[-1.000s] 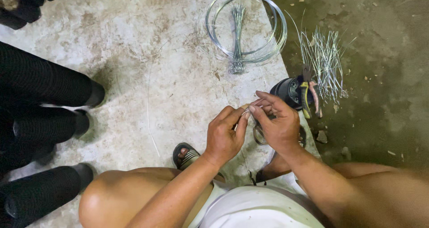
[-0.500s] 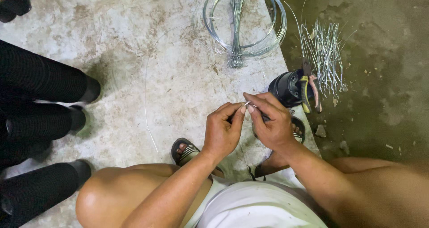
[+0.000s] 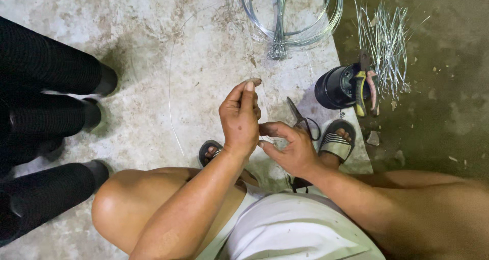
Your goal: The person sits on the floor and repeatedly cuts short lengths of thin metal wire using pliers. They then use scissors to bend and shape the cut wire pieces into small loops or hooks.
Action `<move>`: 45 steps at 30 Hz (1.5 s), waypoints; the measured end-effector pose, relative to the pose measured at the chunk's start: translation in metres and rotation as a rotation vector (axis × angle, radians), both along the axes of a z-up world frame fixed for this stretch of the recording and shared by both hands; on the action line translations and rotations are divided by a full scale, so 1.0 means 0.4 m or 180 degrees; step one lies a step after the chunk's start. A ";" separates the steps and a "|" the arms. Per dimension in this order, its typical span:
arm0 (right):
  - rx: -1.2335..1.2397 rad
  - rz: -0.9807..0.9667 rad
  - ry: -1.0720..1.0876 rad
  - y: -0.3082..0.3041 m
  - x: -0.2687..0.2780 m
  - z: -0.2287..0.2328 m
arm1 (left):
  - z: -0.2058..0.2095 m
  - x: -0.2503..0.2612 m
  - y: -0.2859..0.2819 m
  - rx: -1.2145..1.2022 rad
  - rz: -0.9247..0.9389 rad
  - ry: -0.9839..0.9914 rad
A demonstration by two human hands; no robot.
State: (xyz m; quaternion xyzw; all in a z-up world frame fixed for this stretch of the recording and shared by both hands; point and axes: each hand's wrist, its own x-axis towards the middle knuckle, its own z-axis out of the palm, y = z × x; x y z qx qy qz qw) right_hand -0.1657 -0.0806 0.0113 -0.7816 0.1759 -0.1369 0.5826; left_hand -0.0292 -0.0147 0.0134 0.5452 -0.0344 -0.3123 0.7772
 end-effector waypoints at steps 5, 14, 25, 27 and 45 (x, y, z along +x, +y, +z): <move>0.0094 -0.0443 0.0308 0.004 0.009 -0.026 | 0.001 -0.004 0.002 -0.0025 0.0064 0.0113; -0.0485 -0.0346 -0.0228 0.006 0.012 -0.009 | -0.004 0.015 0.003 -0.0248 0.0131 0.0288; -0.0874 0.0168 -0.0041 -0.143 -0.006 0.079 | 0.066 0.089 0.050 -0.0483 -0.0238 -0.0115; -0.1306 0.0277 -0.0266 -0.180 -0.021 0.111 | 0.093 0.107 0.069 -0.0549 -0.0207 -0.0156; -0.1351 0.0009 -0.0438 -0.266 -0.115 0.216 | 0.185 0.162 0.158 -0.0777 -0.0160 -0.0574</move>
